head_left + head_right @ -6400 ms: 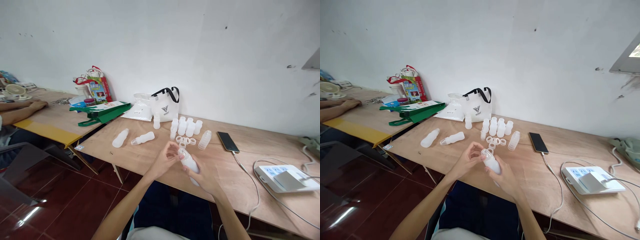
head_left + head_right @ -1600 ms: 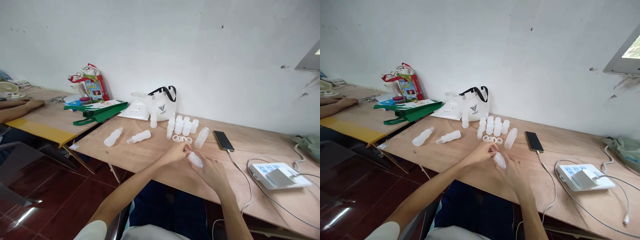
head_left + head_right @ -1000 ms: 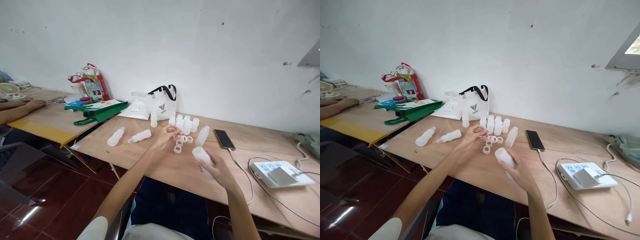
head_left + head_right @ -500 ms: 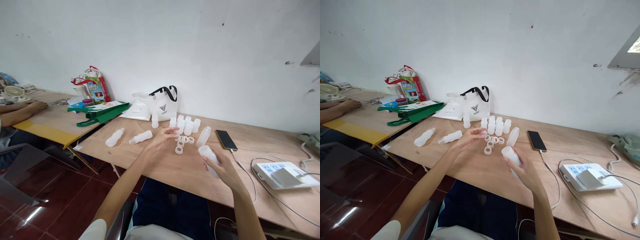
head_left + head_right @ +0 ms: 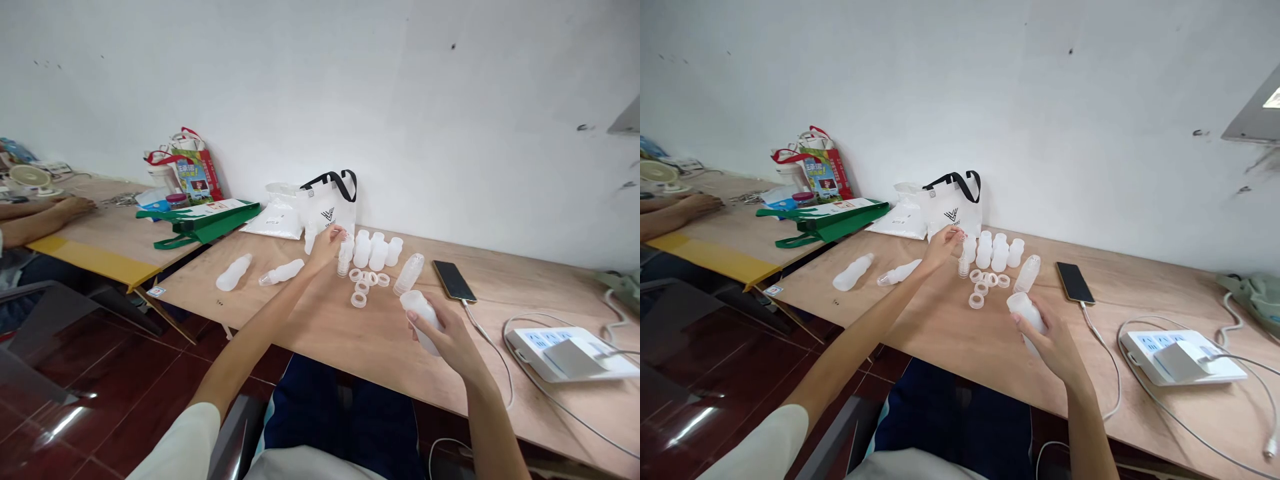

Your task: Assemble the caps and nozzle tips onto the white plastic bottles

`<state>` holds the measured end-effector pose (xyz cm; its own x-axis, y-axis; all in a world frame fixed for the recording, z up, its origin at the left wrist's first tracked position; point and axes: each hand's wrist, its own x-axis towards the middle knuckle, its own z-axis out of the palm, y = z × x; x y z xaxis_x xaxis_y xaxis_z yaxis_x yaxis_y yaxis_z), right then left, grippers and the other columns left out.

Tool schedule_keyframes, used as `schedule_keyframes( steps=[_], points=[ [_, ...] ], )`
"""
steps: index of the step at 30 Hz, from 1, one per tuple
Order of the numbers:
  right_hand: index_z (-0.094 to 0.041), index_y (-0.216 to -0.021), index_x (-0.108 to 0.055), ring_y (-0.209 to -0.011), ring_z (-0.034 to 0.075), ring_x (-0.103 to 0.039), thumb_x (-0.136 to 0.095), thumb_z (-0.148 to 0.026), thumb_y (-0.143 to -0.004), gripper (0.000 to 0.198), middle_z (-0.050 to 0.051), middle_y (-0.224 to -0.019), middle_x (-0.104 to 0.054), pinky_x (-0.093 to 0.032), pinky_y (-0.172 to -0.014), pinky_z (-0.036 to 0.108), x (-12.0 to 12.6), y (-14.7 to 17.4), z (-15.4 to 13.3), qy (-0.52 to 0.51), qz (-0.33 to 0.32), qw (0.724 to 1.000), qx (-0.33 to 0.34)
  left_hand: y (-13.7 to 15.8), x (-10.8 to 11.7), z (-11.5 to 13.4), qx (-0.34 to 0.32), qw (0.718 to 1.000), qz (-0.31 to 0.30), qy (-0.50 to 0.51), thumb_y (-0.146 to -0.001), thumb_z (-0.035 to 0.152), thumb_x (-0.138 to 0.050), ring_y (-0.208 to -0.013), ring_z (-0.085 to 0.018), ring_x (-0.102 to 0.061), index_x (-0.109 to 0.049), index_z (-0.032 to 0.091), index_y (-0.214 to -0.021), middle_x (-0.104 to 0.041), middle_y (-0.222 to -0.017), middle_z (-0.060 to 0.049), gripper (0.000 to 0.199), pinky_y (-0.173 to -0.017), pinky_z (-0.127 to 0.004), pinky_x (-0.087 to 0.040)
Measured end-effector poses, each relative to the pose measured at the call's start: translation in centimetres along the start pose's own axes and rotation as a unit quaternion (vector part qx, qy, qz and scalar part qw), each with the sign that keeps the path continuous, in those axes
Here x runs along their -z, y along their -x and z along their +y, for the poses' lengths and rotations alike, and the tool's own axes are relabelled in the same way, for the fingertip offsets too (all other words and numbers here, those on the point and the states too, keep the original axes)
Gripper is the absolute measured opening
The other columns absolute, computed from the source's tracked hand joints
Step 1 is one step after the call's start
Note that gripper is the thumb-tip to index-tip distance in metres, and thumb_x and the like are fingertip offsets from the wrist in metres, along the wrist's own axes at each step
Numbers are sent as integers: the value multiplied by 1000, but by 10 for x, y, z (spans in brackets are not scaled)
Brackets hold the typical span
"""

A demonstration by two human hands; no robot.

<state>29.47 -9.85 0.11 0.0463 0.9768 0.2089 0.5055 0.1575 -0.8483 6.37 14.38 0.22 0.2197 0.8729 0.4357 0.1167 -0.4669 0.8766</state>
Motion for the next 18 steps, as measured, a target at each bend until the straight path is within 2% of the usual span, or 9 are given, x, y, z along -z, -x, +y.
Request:
schedule_keyframes(
  steps=[5,11,18],
  points=[
    [-25,-102,-62,-63,19,-62,-60,-56,-94,32,0,-71,-64,-47,-57,29,1,0,1,3,0,1000,-7,-2,0,-2,-3,995,-18,-99,-97,27,-54,-103,-20,-71,-64,22,-98,-76,-105,-4,11,-99,-35,-53],
    [-25,-100,-61,-62,18,-61,-60,-59,-93,34,0,-72,-63,-46,-54,29,0,-1,-2,0,3,1000,-19,10,-6,-3,-7,987,-54,-151,-99,28,-50,-107,-22,-70,-64,22,-104,-75,-110,-5,16,-97,-36,-53],
    [-25,-101,-60,-62,18,-61,-61,-57,-94,34,0,-72,-63,-46,-56,29,1,-1,0,6,2,1000,-26,17,-9,-15,-3,981,-57,-185,-99,27,-51,-113,-24,-69,-64,23,-104,-75,-111,-5,15,-99,-37,-52]
  ],
)
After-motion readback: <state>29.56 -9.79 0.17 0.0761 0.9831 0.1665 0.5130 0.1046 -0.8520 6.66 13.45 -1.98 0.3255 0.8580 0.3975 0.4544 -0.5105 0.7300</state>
